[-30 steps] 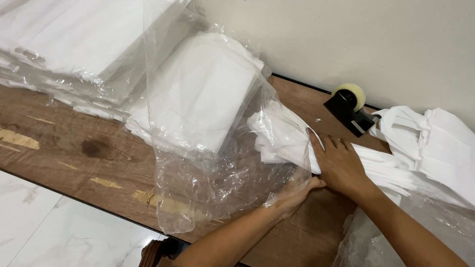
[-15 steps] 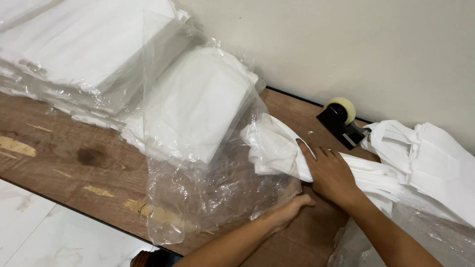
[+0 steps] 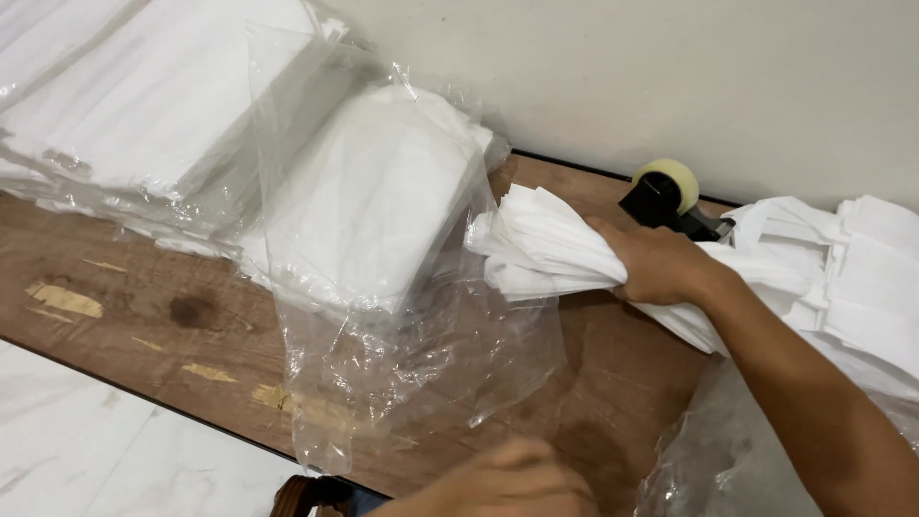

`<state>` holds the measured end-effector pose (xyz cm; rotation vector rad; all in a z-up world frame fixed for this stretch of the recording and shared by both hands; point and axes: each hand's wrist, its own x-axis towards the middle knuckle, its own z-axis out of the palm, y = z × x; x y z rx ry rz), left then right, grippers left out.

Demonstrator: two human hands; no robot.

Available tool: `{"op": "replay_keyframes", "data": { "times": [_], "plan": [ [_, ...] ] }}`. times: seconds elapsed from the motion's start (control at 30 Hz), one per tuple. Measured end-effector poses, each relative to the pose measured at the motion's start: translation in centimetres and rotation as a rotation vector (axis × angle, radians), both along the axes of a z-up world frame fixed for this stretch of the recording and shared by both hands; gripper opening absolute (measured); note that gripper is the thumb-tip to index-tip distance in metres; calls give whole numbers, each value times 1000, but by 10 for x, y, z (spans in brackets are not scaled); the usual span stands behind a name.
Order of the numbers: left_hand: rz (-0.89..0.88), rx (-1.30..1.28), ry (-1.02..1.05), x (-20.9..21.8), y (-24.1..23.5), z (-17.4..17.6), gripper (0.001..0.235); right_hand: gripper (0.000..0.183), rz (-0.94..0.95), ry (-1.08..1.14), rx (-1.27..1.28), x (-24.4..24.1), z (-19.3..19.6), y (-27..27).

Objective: Folding stacks of white non-woven bags and inserting them into clear plastic packaging for final distribution.

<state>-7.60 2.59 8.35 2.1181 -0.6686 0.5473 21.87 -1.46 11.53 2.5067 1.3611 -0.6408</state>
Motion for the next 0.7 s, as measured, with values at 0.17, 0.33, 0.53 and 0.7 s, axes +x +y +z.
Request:
{"op": "replay_keyframes", "data": {
  "times": [0.17,0.33,0.53,0.7],
  "plan": [
    [840,840,-83,-14,56,11,95,93,14,15,4,5,-2,-1],
    [920,1043,47,-15,74,-12,113,97,23,24,15,1,2,-2],
    [803,1103,65,-24,65,-26,131,96,-2,-11,9,5,-2,0],
    [854,1121,-41,-20,82,-28,89,110,28,-56,-25,-12,39,-2]
  ]
}}
